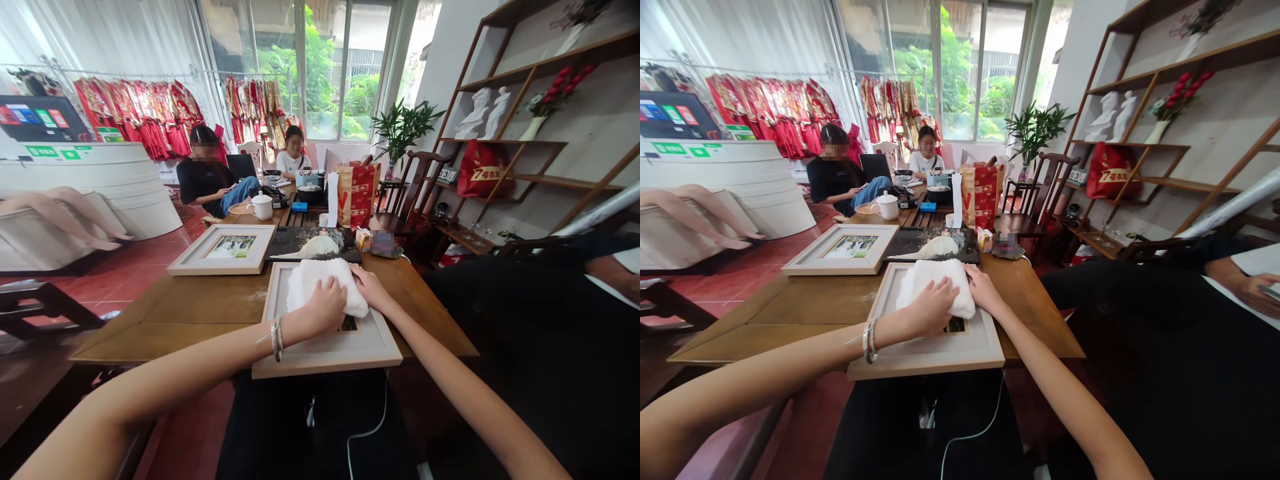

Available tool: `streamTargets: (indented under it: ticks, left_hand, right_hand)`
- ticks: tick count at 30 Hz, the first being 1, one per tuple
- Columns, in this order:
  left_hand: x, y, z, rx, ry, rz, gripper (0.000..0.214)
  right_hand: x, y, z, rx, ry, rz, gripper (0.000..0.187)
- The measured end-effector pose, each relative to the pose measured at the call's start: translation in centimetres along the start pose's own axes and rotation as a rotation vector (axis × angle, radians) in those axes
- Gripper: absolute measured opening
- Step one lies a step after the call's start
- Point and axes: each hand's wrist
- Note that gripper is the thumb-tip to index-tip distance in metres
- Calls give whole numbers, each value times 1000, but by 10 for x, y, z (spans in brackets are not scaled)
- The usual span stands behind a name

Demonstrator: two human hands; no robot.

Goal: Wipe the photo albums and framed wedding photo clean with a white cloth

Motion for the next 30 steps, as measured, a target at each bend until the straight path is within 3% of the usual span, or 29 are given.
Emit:
streamTargets:
  ticks: [4, 9, 12, 14, 19, 26, 30]
  left_hand:
    - [18, 48, -5, -29, 2, 126, 43]
    - [34, 135, 9, 191, -235, 234, 51]
    - [30, 152, 13, 144, -242, 168, 51]
    - [21, 141, 11, 57, -200, 64, 52]
    - [-11, 86, -4, -103, -149, -231, 56]
    - [-70, 36, 6, 153, -56, -248, 54]
    - [-83, 27, 10, 132, -35, -235, 54]
  right_hand:
    - [1, 1, 3, -2, 22, 27, 61]
    - [1, 2, 4, 0, 23, 77, 60]
    - [2, 2, 4, 5, 6, 57, 60]
    - [2, 3, 4, 8, -5, 42, 60]
    - [3, 3, 5, 23, -30, 29, 63]
    - [7, 2, 4, 20, -35, 27, 65]
    - [8, 2, 5, 29, -14, 53, 65]
Point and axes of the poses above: each hand's wrist, its own y-axis away from the middle knuckle, its own z-axis out of the palm, x = y × z, and after that the axes turned 4 degrees about y, right-handed
